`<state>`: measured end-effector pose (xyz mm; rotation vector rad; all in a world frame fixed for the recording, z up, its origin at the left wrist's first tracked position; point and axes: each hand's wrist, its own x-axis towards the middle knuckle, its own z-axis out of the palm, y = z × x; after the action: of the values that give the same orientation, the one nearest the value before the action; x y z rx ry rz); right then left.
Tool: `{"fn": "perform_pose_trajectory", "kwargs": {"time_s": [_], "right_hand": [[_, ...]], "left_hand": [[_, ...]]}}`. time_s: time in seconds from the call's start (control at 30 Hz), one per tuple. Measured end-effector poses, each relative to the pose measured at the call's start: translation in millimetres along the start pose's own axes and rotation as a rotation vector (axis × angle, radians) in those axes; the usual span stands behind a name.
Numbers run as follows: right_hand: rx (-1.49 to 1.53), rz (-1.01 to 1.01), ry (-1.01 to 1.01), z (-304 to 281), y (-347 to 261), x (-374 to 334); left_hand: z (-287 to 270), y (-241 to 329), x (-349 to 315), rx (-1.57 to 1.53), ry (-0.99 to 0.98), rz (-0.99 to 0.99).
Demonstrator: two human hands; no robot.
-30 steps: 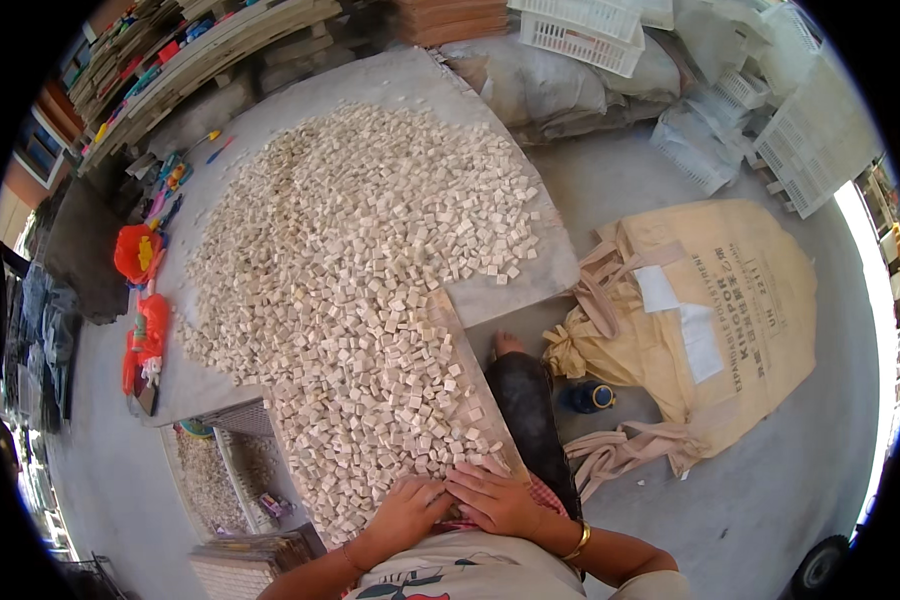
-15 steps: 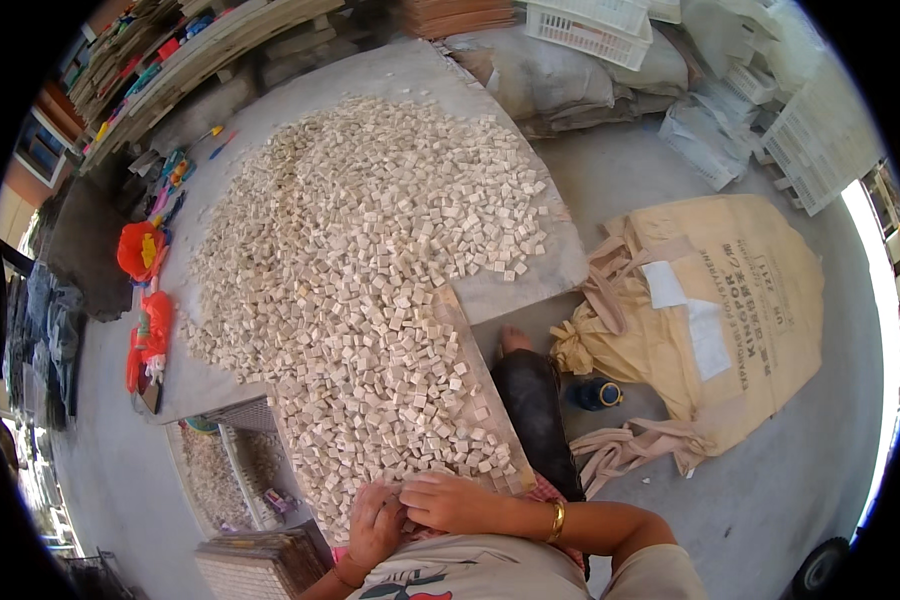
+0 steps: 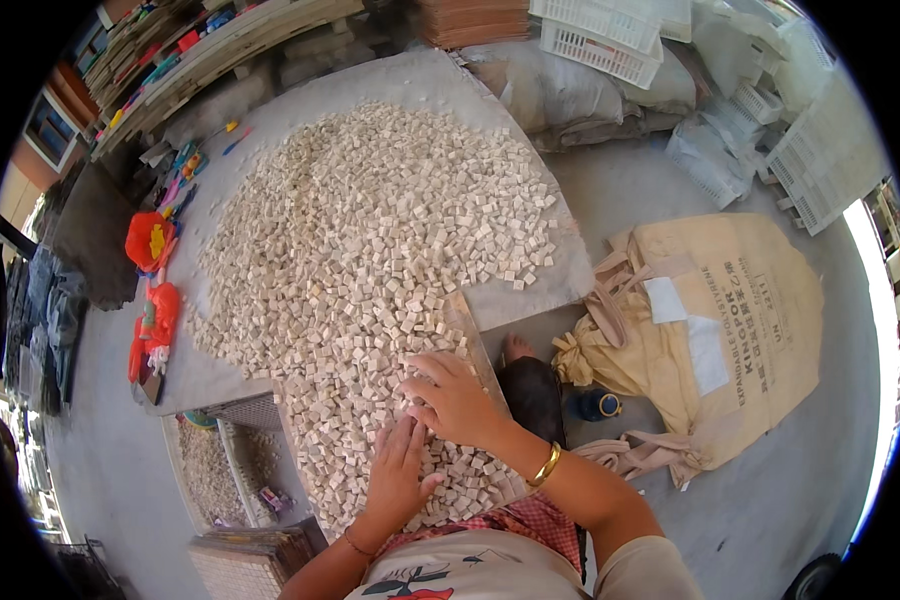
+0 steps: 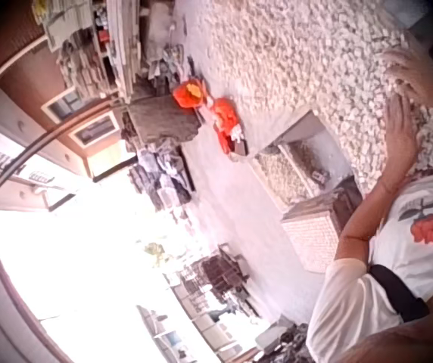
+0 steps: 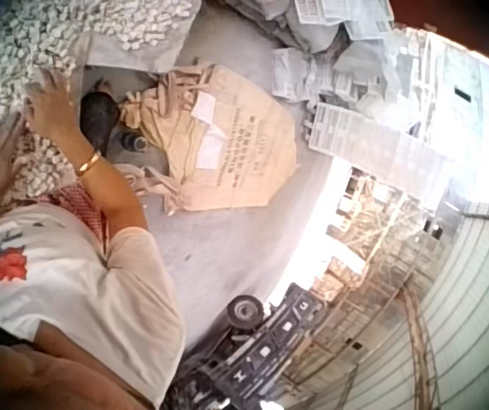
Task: The person places small white cubes into a grid tray from a large pile on a table. They smooth the cubes into the grid, lift the filled tray, and stack it with other completed trays. The person then retrieves a new empty tray and repeats the process.
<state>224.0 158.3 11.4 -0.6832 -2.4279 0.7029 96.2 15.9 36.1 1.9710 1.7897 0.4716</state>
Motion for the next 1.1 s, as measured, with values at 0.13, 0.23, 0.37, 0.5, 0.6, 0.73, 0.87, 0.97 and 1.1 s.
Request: {"fn": "perform_pose_trajectory", "kwargs": {"time_s": [0.13,0.23,0.37,0.5,0.6,0.73,0.87,0.97,1.1], "right_hand": [[0.017,-0.058,-0.065,1.0,-22.3,-14.8],[0.023,-0.068,-0.077,1.5,-39.5,-28.3],[-0.045,-0.015,-0.074,5.2,-48.0,-67.3],[-0.096,0.121,0.006,0.9,-46.2,-62.7],[-0.091,0.215,0.068,7.4,-37.8,-37.1],[-0.108,0.262,0.172,14.3,-16.9,3.1],[-0.173,0.247,0.236,25.8,2.5,45.1],[-0.227,0.202,0.237,34.2,24.7,84.6],[-0.285,0.170,0.293,31.7,43.0,111.7]], "left_hand": [[-8.9,-14.7,-29.2,-0.060,0.028,0.032],[-9.1,-15.8,-32.3,0.071,-0.004,-0.017],[-1.2,-9.6,-25.2,0.123,-0.117,-0.005],[4.4,-16.3,11.5,0.123,-0.093,0.002],[0.7,-17.0,36.1,0.197,-0.034,-0.055],[10.4,-21.1,58.8,0.164,0.140,-0.063],[6.7,-32.1,87.3,0.265,0.342,-0.196],[-1.3,-59.8,117.2,0.254,0.438,-0.252],[-19.6,-82.8,138.5,0.231,0.419,-0.264]]}}
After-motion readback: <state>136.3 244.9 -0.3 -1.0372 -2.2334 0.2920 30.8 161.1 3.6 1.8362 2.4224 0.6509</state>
